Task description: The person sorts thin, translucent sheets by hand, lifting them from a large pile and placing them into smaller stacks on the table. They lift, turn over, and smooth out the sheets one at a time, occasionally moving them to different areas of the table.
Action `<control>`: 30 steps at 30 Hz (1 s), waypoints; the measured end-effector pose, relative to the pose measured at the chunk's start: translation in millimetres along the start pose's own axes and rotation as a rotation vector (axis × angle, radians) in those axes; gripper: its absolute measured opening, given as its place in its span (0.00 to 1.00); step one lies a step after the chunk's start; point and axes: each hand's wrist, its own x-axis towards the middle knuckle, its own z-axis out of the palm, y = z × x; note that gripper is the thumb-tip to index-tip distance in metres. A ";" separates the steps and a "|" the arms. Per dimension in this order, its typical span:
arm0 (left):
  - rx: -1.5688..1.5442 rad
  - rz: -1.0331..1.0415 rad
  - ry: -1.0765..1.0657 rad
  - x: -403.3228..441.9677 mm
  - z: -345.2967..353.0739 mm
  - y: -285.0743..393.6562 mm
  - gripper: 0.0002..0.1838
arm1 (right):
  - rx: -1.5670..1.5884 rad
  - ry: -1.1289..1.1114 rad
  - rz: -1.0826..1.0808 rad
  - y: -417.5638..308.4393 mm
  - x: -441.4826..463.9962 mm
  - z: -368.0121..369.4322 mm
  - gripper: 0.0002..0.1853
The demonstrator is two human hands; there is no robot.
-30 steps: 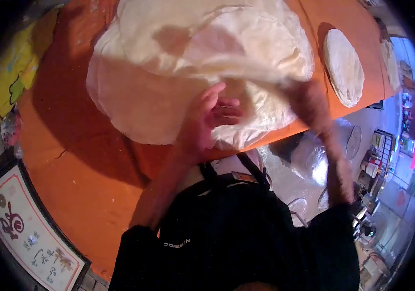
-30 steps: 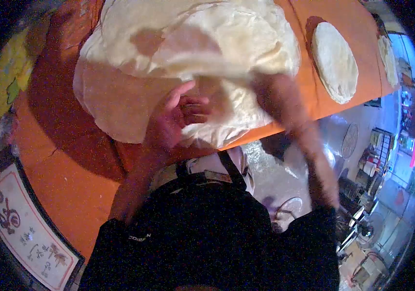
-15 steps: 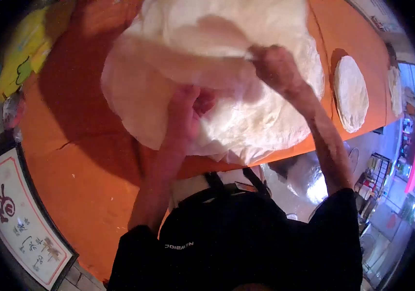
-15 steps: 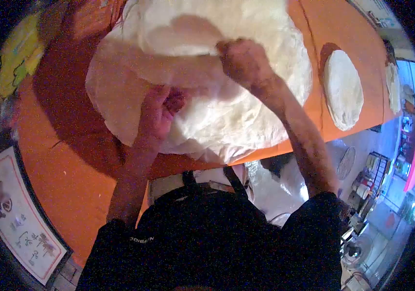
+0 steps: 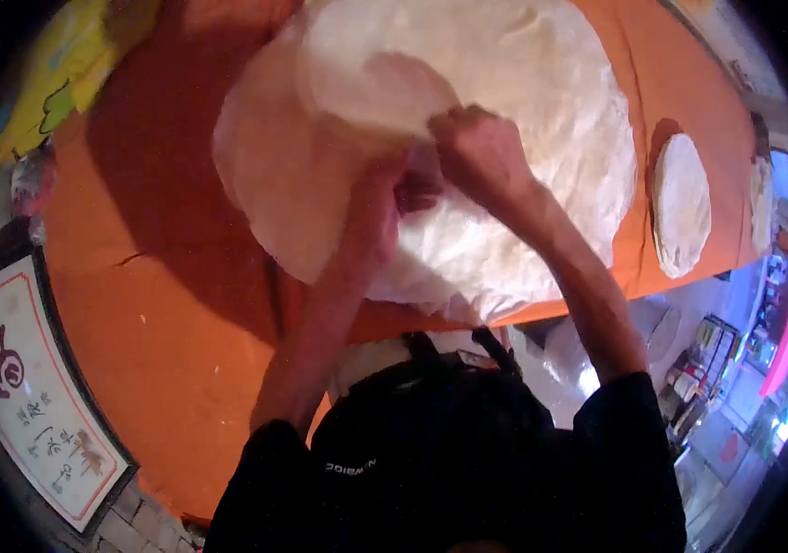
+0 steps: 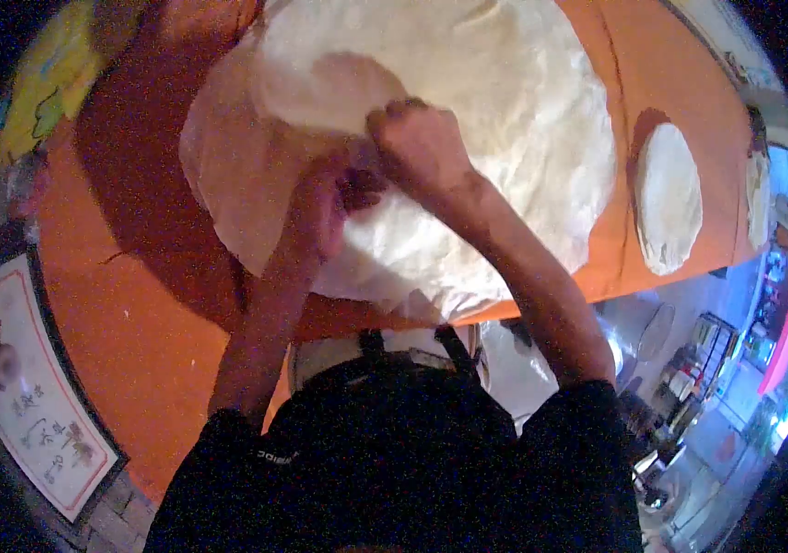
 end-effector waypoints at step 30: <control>0.079 0.101 -0.034 27.5 -19.4 23.5 0.12 | -0.114 -0.180 0.151 71.9 26.9 -30.2 0.07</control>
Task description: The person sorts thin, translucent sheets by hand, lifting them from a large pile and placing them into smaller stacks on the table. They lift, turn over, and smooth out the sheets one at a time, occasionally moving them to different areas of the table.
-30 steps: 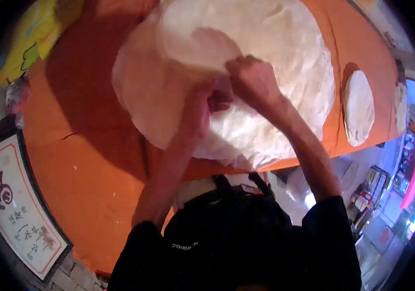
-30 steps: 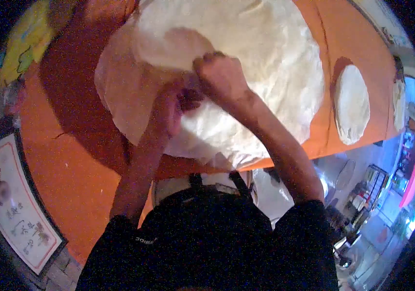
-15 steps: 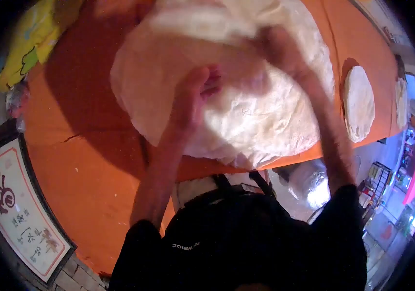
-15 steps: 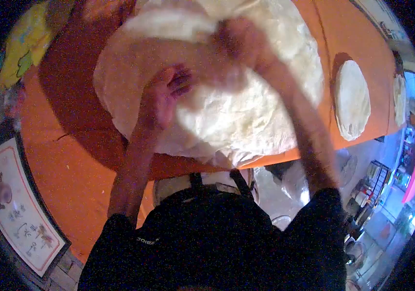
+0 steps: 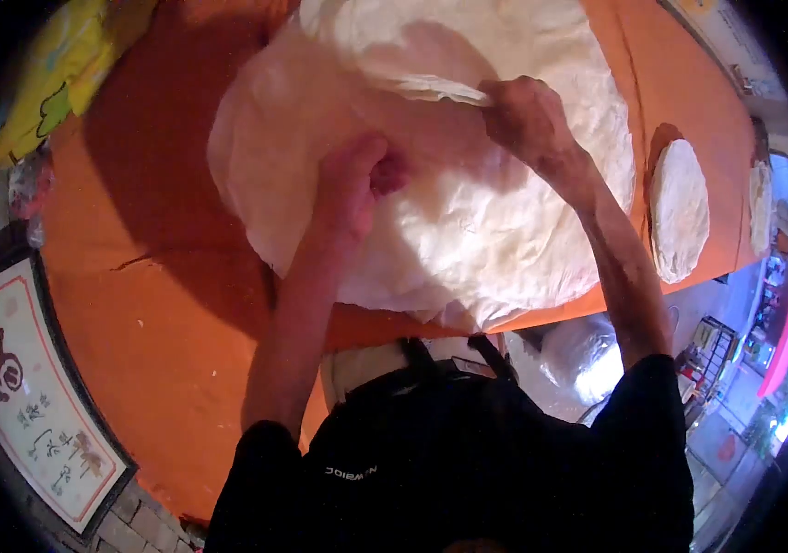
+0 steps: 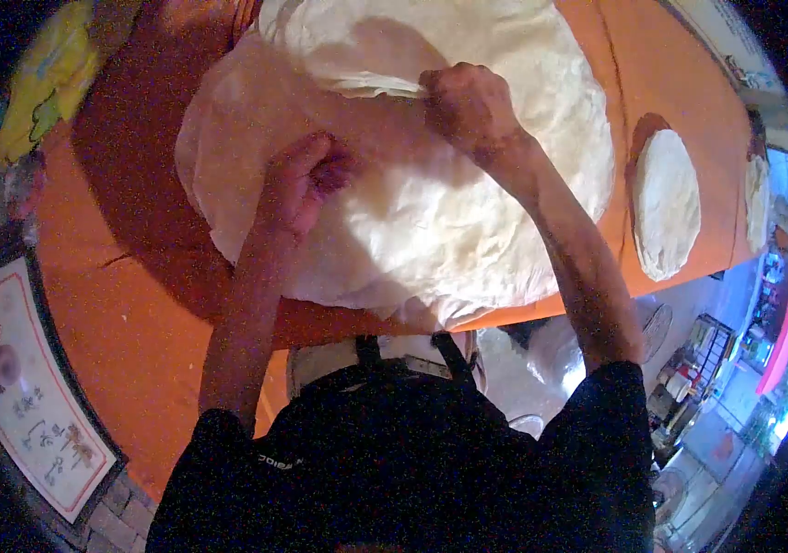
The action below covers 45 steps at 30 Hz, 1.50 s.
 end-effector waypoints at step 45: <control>0.517 0.273 0.715 -120.1 -109.5 -12.6 0.16 | 0.012 0.072 -0.027 -11.4 -13.0 -107.7 0.11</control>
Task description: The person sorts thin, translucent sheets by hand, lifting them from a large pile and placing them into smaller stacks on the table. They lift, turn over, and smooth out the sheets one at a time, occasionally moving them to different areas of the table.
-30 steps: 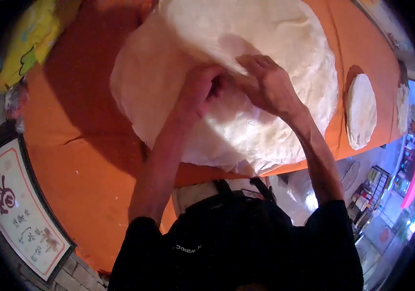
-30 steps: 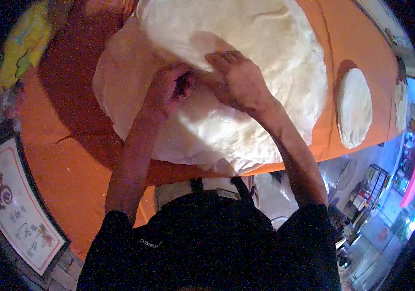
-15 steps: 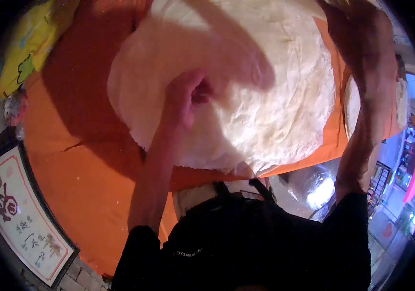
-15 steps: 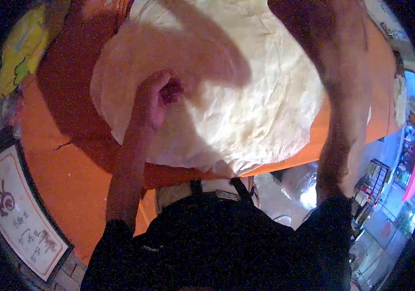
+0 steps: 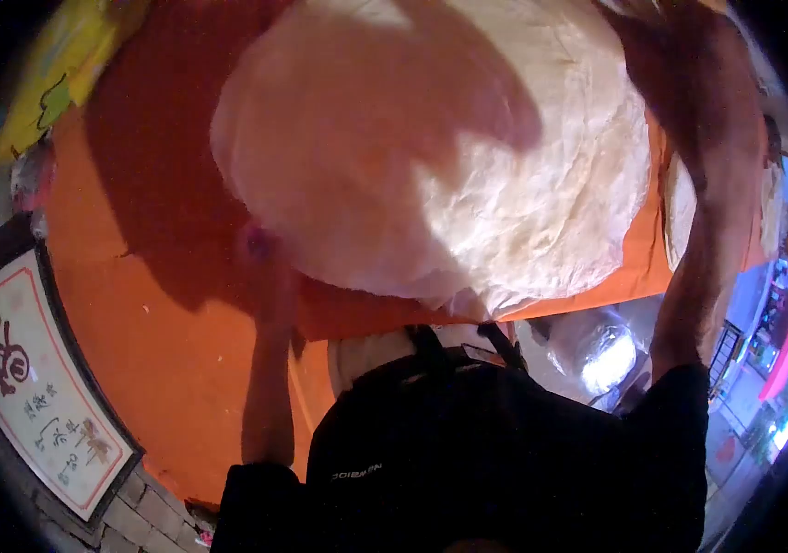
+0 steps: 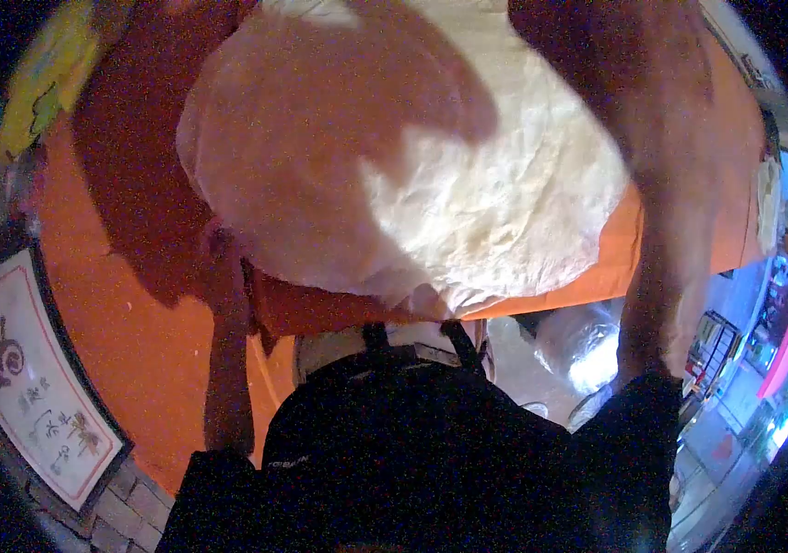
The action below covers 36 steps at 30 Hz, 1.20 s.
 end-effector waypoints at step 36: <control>-0.855 -0.262 -0.599 -60.9 27.2 106.8 0.22 | 0.232 -0.222 0.025 -123.7 -51.2 83.2 0.13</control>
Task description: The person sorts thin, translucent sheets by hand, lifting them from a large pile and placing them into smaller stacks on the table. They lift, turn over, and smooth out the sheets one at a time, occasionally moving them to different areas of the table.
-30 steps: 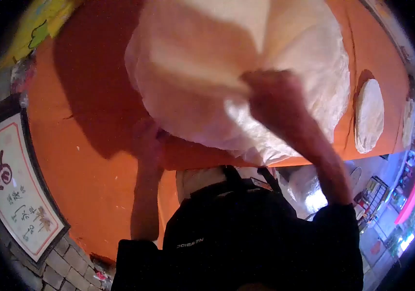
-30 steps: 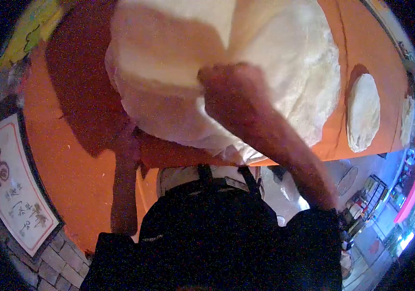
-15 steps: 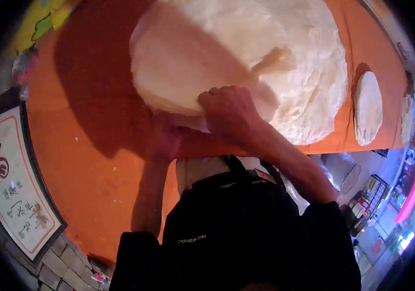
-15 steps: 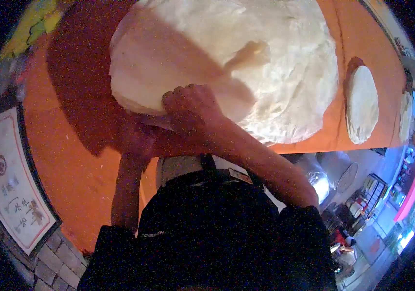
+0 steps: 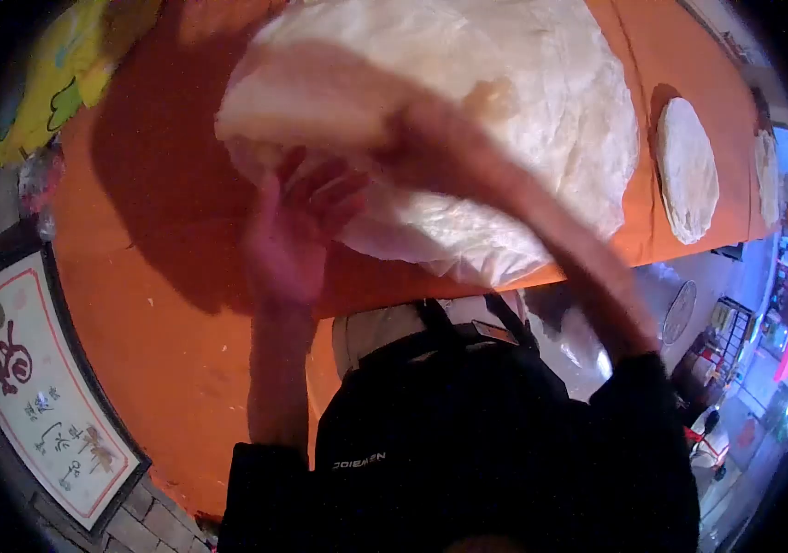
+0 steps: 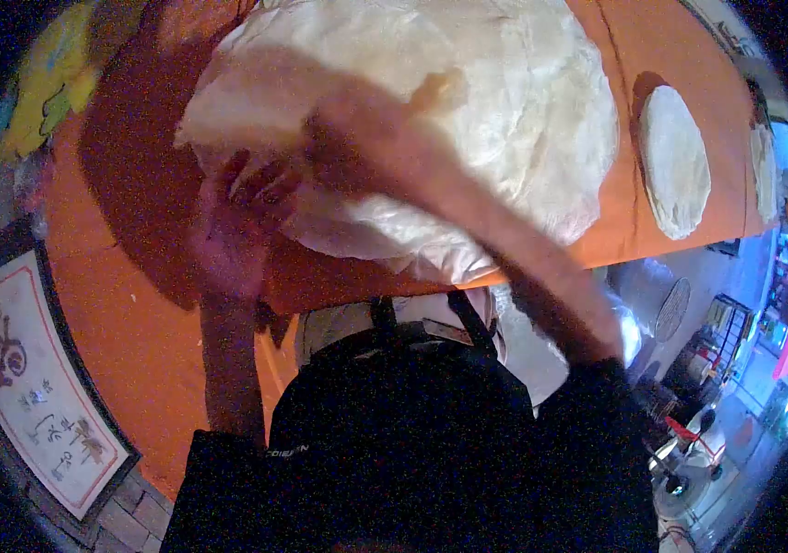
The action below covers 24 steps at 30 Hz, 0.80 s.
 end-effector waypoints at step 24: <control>0.421 -0.298 0.097 63.7 -16.7 -68.7 0.11 | -0.172 0.188 -0.087 81.4 -22.8 13.5 0.03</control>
